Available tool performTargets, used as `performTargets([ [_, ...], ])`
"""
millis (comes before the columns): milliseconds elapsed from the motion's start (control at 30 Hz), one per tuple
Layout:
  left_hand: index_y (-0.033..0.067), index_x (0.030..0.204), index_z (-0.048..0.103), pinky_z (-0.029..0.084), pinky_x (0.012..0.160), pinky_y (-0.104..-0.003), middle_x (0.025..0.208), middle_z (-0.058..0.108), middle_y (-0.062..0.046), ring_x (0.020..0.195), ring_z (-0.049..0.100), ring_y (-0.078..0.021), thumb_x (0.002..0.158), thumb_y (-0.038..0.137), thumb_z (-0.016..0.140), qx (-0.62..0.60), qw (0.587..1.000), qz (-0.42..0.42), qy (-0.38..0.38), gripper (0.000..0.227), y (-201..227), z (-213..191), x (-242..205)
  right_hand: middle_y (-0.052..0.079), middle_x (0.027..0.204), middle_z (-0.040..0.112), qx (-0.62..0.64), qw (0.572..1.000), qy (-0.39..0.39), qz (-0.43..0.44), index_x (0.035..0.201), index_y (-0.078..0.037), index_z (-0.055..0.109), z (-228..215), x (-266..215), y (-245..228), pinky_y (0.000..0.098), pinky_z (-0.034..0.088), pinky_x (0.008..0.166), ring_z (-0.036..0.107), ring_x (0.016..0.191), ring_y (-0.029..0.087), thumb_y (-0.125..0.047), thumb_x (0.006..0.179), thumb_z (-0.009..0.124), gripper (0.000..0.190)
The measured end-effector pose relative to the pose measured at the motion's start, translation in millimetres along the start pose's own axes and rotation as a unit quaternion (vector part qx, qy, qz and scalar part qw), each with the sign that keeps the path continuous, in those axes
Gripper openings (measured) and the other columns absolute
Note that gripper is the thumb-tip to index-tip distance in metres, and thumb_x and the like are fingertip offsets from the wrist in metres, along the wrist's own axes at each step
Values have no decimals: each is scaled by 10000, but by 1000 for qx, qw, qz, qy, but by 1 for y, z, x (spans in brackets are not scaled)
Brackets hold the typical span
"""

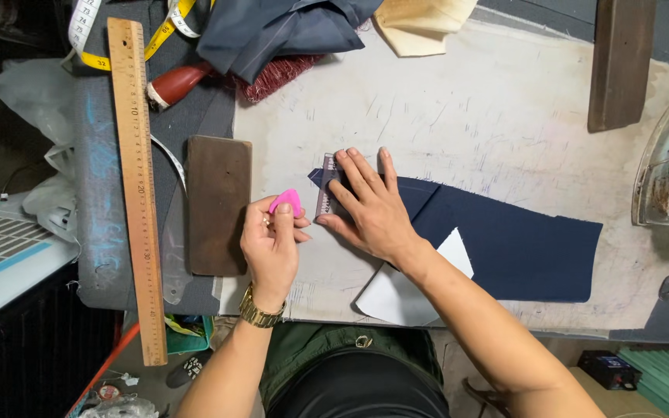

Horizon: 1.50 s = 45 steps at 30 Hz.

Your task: The person cuts a piece of navy blue fabric using scissors. They then fold the fabric, mark it with pink chalk using a ruler for guidance, and manipulate the fabric on a work table.

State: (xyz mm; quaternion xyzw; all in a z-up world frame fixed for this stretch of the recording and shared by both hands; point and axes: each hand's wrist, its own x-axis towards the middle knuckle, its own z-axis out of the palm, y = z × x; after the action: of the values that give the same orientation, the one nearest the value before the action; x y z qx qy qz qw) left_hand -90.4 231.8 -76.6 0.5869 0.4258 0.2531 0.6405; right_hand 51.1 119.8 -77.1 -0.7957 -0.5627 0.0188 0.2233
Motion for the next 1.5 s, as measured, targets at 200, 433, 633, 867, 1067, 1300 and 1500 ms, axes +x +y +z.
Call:
performTargets([
  [200,-43,1093,591,596,457,-280,770,727,-193,517,706,-206,1018,83,596,13,1000,-2,-6,146,2,0,1,186,1521,535,10,1000,17,4,1183,-113,714,9,-2,0,698,188,1194,464,1438,355,-483,931,748,448],
  [433,-32,1099,601,589,474,-284,756,719,-180,520,697,-193,1011,67,609,20,1000,-11,-13,133,0,5,3,177,1528,531,9,1000,27,3,1187,-129,709,12,-3,3,698,184,1193,471,1434,347,-468,942,736,419],
  [633,-40,1271,562,606,534,-343,857,692,-207,670,738,-268,985,-11,603,117,991,55,-34,290,13,11,19,188,1532,520,11,999,35,-3,1187,-119,705,13,-4,4,700,184,1184,472,1430,358,-452,943,736,414],
  [867,48,1281,624,567,584,-431,835,694,-129,727,703,-319,957,70,682,278,944,168,-58,330,6,16,32,180,1544,509,8,999,34,-6,1194,-125,703,11,-4,4,700,185,1181,468,1435,352,-452,957,715,404],
  [1067,80,1272,638,561,618,-429,816,689,-97,724,693,-302,947,74,681,288,941,172,-52,328,-2,15,34,178,1542,512,12,999,38,-5,1193,-124,704,11,-4,4,698,189,1178,474,1432,350,-438,961,712,391],
  [1300,69,1277,638,554,645,-434,816,680,-109,737,678,-312,932,63,692,286,939,180,-62,349,1,16,35,179,1542,513,16,999,41,-6,1178,-118,713,11,-4,5,696,182,1184,469,1436,348,-431,952,720,386],
  [1500,90,1276,641,561,655,-423,817,687,-98,743,686,-314,924,69,700,291,937,186,-59,358,-1,16,36,185,1533,522,22,999,49,-7,1165,-108,717,12,-4,5,699,181,1183,479,1428,353,-415,949,727,376],
])
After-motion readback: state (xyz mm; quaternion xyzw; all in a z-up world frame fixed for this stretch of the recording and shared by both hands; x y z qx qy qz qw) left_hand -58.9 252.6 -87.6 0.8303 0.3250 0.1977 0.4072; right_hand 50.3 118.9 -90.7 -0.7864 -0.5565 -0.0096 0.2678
